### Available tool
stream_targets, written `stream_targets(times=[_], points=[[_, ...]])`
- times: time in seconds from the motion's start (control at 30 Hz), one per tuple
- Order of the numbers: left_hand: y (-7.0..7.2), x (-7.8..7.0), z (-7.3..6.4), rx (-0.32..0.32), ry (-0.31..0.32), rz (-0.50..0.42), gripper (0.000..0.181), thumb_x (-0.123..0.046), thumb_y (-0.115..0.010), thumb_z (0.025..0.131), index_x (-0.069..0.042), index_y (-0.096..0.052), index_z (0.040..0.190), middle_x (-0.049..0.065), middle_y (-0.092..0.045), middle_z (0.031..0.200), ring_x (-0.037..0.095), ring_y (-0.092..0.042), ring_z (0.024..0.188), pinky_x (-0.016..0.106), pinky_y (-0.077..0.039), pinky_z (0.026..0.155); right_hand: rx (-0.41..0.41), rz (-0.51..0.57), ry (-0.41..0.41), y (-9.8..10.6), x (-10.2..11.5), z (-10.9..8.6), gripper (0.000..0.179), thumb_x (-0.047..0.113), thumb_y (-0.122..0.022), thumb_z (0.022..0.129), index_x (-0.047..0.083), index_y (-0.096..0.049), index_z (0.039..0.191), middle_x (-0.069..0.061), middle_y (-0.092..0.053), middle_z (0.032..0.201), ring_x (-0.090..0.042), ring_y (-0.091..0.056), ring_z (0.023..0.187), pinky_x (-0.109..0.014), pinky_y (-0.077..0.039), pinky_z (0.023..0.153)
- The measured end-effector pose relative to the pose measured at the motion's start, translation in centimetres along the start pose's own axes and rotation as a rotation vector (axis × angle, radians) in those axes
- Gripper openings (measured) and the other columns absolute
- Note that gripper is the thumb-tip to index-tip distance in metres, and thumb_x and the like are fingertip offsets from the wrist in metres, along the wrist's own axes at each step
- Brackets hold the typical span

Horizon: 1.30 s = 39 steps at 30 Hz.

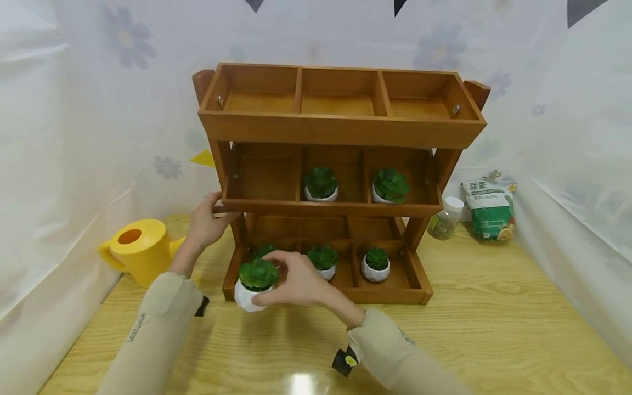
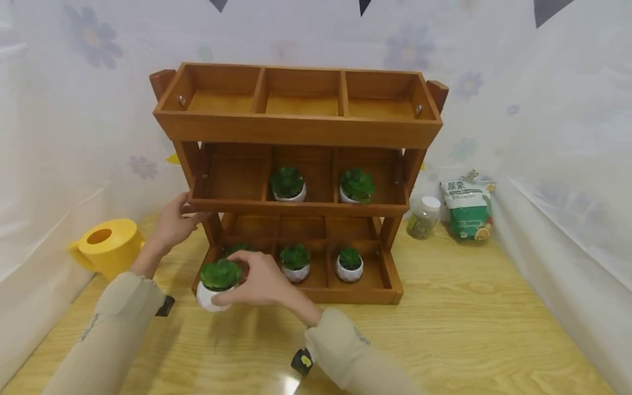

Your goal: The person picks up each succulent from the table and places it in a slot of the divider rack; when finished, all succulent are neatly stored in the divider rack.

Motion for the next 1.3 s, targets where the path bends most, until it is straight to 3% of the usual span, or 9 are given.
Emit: stream_targets(times=[0.13,0.27,0.6,1.0,1.3], points=[[-0.1,0.2,0.1,0.002,0.009,-0.009,0.057,-0.023,-0.061,0.095,-0.001,-0.038,0.143,0.026,-0.046,0.137,0.044,-0.052,0.118,0.053,-0.052,0.083,-0.017,0.078,0.023,1.3,0.5,0.4,0.055,0.023,-0.084,0.073,0.012,-0.061,0.121,0.006,-0.067,0.094,-0.018,-0.066,0.075,-0.026,-0.055,0.066],[-0.1,0.2,0.1,0.006,0.015,-0.016,0.058,-0.023,-0.061,0.095,0.0,-0.038,0.143,0.027,-0.047,0.136,0.043,-0.052,0.118,0.053,-0.052,0.082,-0.032,0.124,0.036,2.5,1.1,0.8,0.052,0.019,-0.083,0.074,0.011,-0.062,0.12,0.002,-0.067,0.102,-0.014,-0.066,0.083,-0.028,-0.056,0.071],[-0.1,0.0,0.1,0.009,0.018,-0.034,0.058,-0.022,-0.061,0.095,0.0,-0.037,0.144,0.028,-0.046,0.136,0.044,-0.051,0.119,0.053,-0.052,0.085,-0.063,0.182,-0.023,5.3,2.6,1.8,0.054,0.019,-0.08,0.078,0.007,-0.058,0.127,-0.004,-0.069,0.104,-0.017,-0.065,0.09,-0.032,-0.055,0.076],[-0.1,0.0,0.1,0.003,0.009,-0.026,0.056,-0.021,-0.06,0.096,0.001,-0.038,0.143,0.03,-0.046,0.134,0.046,-0.053,0.115,0.055,-0.049,0.09,-0.094,0.126,0.004,9.1,5.4,3.9,0.047,0.024,-0.077,0.081,0.006,-0.06,0.12,-0.006,-0.069,0.099,-0.021,-0.064,0.089,-0.033,-0.054,0.076],[0.0,0.1,0.1,-0.004,0.004,-0.029,0.056,-0.02,-0.061,0.095,0.001,-0.039,0.141,0.027,-0.044,0.138,0.046,-0.051,0.119,0.054,-0.05,0.087,-0.141,0.105,-0.015,10.5,7.1,5.7,0.054,0.028,-0.077,0.08,0.005,-0.058,0.125,-0.006,-0.067,0.102,-0.021,-0.064,0.09,-0.033,-0.056,0.074]])
Point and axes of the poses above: each hand's wrist, its own z-axis towards the middle knuckle, its own y-axis out of the back of the hand, x = y × z, the point moved 3 cm from there along z, towards the middle knuckle
